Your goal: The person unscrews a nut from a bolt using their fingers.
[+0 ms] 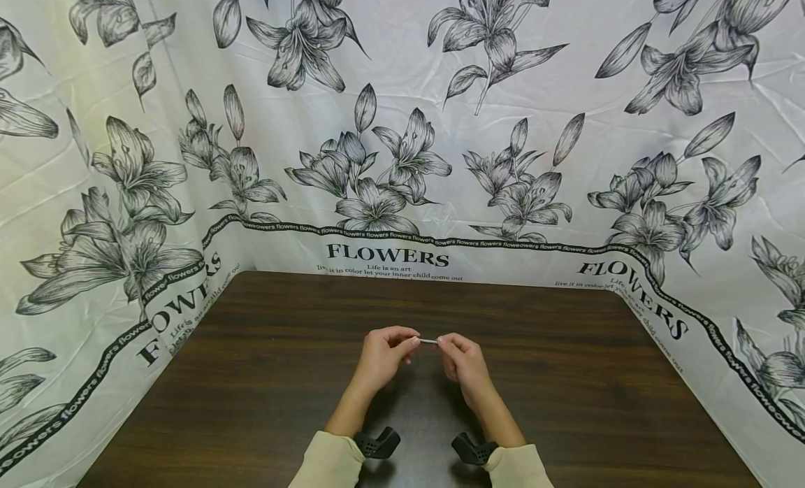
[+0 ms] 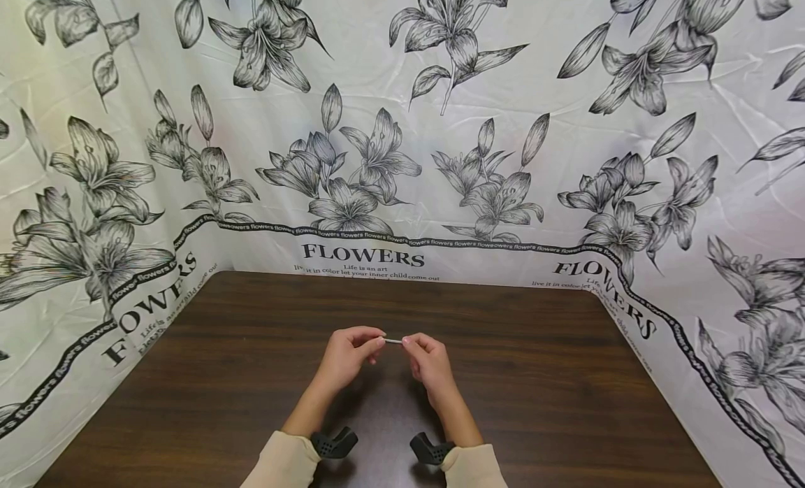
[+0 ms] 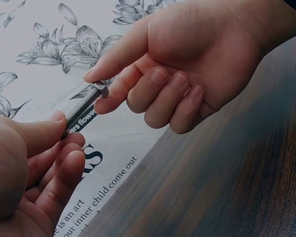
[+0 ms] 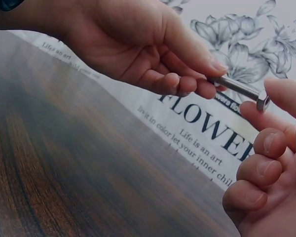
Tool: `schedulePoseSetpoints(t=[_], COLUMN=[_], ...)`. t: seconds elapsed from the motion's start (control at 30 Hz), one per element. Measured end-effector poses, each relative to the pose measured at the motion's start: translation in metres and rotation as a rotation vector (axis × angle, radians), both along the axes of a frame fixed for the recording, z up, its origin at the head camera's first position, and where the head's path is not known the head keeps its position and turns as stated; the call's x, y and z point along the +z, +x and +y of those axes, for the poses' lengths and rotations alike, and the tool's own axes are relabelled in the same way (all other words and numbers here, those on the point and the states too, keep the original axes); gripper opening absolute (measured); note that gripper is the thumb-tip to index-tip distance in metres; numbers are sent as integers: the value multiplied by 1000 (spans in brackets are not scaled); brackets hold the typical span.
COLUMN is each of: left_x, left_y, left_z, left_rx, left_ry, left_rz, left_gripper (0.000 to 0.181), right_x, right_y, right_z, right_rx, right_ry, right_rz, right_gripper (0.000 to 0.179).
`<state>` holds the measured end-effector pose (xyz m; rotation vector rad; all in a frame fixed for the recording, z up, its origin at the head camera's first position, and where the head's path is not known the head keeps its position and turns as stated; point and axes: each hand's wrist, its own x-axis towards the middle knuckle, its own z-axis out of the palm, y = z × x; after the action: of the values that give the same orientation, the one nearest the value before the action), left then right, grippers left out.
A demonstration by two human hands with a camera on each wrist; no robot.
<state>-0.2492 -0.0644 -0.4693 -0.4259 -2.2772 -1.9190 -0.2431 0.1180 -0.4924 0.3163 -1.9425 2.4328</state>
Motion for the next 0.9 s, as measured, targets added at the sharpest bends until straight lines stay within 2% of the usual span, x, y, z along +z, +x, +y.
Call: schedulePoseSetpoints(t=[0.17,0.37,0.67,0.9], left_x=[0,0,-1,-1], left_y=[0,0,-1,-1], left_z=[-1,-2,-3,-4], left_rx=[-16,-21,-11,-14], left_ry=[7,3,-7,-1], left_rz=[5,7,-1,0], left_gripper=[15,16,8,10], right_x=[1,2,3,3], right_y=[0,0,-1,-1], right_z=[2,7,10,10], right_rx=[12,47,74,86], right_ry=[-9,2,42,71], right_rz=[14,38,87,107], right_gripper=[11,28,29,33])
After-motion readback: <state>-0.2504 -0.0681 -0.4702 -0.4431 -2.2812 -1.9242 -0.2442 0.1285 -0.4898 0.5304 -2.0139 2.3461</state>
